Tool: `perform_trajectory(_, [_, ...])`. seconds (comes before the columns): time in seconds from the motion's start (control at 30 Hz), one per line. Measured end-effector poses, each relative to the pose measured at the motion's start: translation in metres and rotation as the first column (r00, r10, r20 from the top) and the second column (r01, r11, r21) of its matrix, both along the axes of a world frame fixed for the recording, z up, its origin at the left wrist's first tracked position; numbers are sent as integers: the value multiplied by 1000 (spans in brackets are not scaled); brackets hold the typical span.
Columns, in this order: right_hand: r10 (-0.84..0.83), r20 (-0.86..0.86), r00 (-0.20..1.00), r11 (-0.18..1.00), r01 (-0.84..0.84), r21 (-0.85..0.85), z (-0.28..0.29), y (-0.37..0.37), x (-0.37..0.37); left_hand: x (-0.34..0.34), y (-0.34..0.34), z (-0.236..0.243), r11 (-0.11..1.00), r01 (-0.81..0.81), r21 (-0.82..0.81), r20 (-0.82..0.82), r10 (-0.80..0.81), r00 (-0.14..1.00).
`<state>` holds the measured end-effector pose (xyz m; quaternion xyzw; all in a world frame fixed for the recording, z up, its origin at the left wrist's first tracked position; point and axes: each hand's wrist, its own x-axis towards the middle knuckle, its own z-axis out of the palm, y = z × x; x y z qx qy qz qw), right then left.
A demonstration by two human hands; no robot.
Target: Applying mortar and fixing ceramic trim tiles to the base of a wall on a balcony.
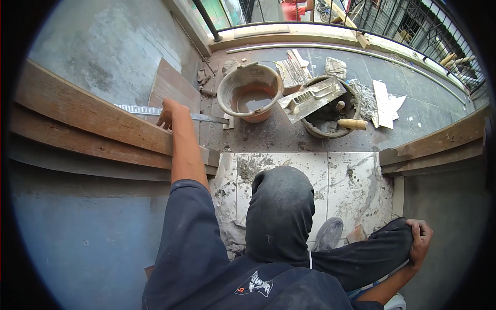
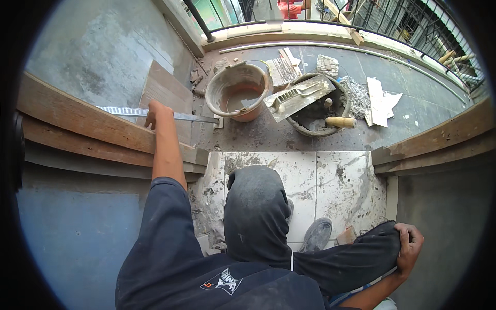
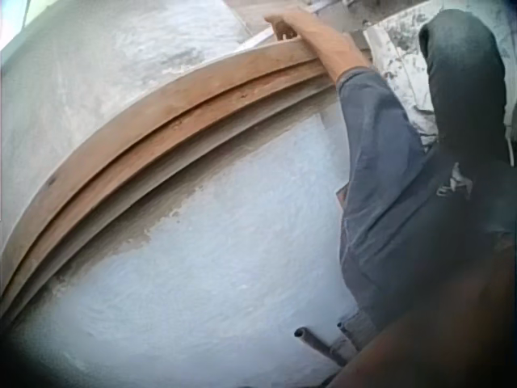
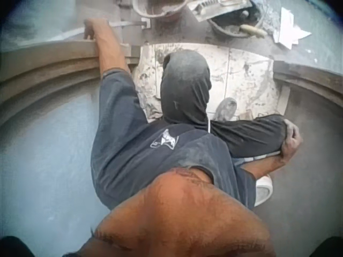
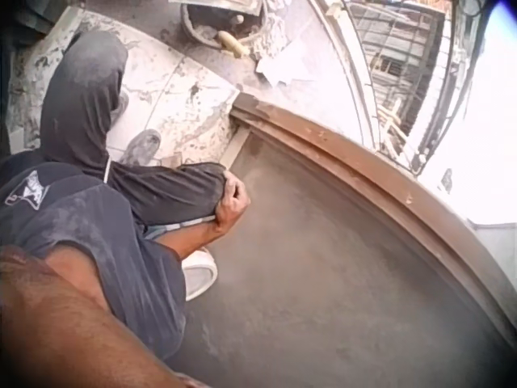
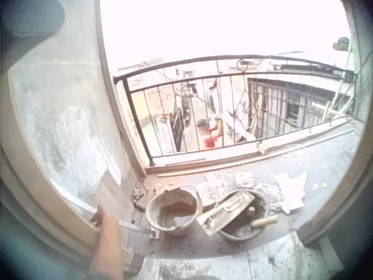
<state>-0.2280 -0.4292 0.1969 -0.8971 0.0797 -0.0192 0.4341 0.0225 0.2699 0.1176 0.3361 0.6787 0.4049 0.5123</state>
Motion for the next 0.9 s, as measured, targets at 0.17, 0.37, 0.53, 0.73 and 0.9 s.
perform_trajectory(0.17, [-51, 11, 999, 998, 51, -29, -1, -8, -20, 7, 46, -31, 963, -2, 269, -117, 34, 993])
perform_trajectory(0.37, [-96, 26, 995, 995, 95, 26, 0, -11, -29, 15, 53, -15, 570, 251, 782, -279, -40, 959])
perform_trajectory(0.53, [-89, 97, 991, 996, 87, 23, 8, -13, -31, 4, -18, 99, 280, 459, 843, 69, -903, 425])
perform_trajectory(0.73, [-89, 62, 994, 984, 79, 159, 9, -5, -20, 9, -133, 182, 30, 530, 848, 284, -868, -406])
perform_trajectory(0.9, [61, 397, 916, 972, -144, 185, 57, 23, 30, -14, -314, 215, -276, 441, 854, 172, -650, -740])
